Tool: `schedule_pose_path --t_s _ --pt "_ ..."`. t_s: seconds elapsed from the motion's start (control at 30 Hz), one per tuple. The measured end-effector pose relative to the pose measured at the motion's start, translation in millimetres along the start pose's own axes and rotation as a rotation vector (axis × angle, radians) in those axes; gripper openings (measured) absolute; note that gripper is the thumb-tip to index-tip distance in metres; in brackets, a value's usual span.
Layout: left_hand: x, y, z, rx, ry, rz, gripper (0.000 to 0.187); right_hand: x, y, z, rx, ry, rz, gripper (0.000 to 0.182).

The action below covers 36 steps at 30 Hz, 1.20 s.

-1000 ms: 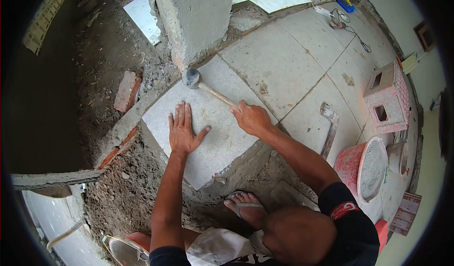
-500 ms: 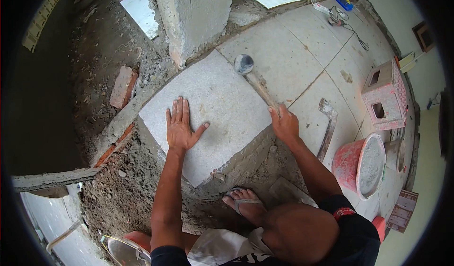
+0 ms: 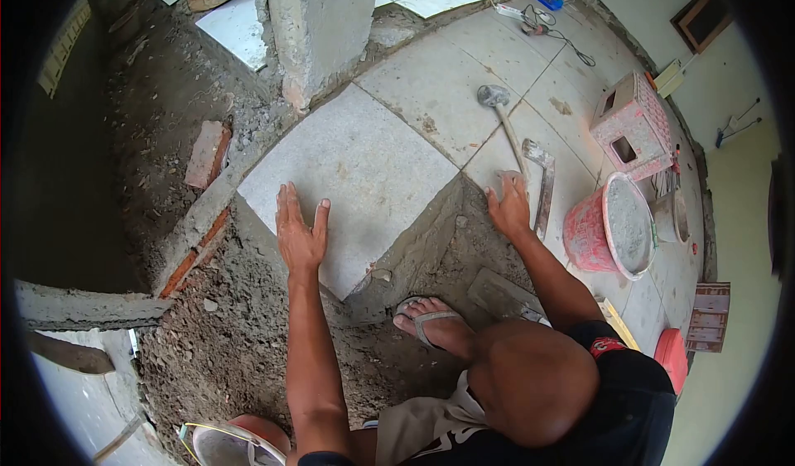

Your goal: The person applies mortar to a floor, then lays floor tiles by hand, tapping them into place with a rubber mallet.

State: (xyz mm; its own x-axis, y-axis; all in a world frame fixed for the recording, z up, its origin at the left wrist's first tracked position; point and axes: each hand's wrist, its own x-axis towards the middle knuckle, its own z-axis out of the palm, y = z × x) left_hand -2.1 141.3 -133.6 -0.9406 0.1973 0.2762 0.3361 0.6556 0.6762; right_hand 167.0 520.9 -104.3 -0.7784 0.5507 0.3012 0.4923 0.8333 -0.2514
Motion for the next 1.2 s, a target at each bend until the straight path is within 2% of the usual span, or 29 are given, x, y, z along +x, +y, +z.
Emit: schedule_pose_path --t_s 0.07,0.13,0.2,0.27,0.3,0.37,0.43,0.5,0.53,0.57,0.6,0.63,0.67,0.7,0.73,0.77,0.83,0.87,0.93,1.0,1.07,1.13,1.17,1.2 --pt "1 0 -3 -0.07 -0.046 -0.249 0.083 -30 -16 -15 0.093 -0.105 -0.092 0.042" --pt "1 5 -7 -0.099 -0.058 -0.225 0.083 -62 -27 -35 0.095 -0.205 -0.133 0.042" --pt "0 15 -3 -0.136 -0.082 -0.239 0.083 -95 -26 -53 0.116 -0.324 -0.019 0.043" --pt "6 27 -1 -0.202 -0.111 -0.24 0.084 -134 0 -56 0.007 -0.237 -0.032 0.045" --pt "9 32 1 -0.233 -0.13 -0.24 0.085 -149 6 -76 -0.028 -0.205 0.029 0.045" --pt "14 34 8 -0.33 -0.115 -0.186 0.087 -176 17 -128 -0.018 -0.394 0.155 0.049" --pt "10 31 18 -0.335 -0.149 -0.142 0.086 -206 57 -148 -0.051 -0.32 0.217 0.05" --pt "15 22 14 -0.311 -0.131 -0.11 0.086 -228 90 -177 -0.108 -0.414 0.493 0.054" --pt "15 14 12 -0.273 -0.135 -0.089 0.085 -245 109 -183 -0.165 -0.35 0.552 0.053" --pt "16 6 7 -0.229 -0.136 -0.078 0.084 -273 134 -182 -0.22 -0.294 0.602 0.052" --pt "16 4 -2 -0.217 -0.11 -0.097 0.084 -297 172 -181 -0.312 -0.253 0.546 0.053" --pt "17 6 -14 -0.212 -0.103 -0.106 0.083 -314 192 -191 -0.39 -0.265 0.619 0.056" --pt "19 5 -30 -0.195 -0.084 -0.128 0.082 -318 185 -216 -0.394 -0.293 0.743 0.056" --pt "20 5 -43 -0.211 -0.045 -0.151 0.078 -323 210 -224 -0.393 -0.305 0.812 0.053" --pt "22 3 -50 -0.222 0.003 -0.179 0.075 -343 271 -217 -0.472 -0.223 0.76 0.05" --pt "27 -7 -53 -0.166 0.011 -0.179 0.068 -347 301 -220 -0.522 -0.179 0.811 0.052" --pt "28 -12 -70 -0.122 -0.063 -0.256 0.058 -350 365 -234 -0.544 -0.199 0.828 0.053" --pt "25 -5 -77 -0.146 -0.14 -0.324 0.055 -325 349 -259 -0.521 -0.382 1.008 0.067" --pt "19 -5 -62 -0.155 -0.065 -0.339 0.047 -324 399 -262 -0.602 -0.372 0.998 0.06" --pt "10 -10 -36 -0.126 0.011 -0.215 0.04 -314 420 -269 -0.639 -0.591 1.091 0.083" --pt "-7 16 -14 -0.133 0.084 -0.118 0.035 -316 454 -272 -0.724 -0.819 1.131 0.086" --pt "-26 48 10 -0.137 -0.02 -0.068 0.032 -340 491 -278 -0.771 -1.012 1.07 0.091" --pt "-33 65 19 -0.102 -0.104 0.085 0.03 -349 508 -283 -0.783 -1.06 1.035 0.094" --pt "-41 83 27 -0.152 -0.199 0.111 0.026 -327 519 -280 -0.806 -1.089 0.997 0.094"
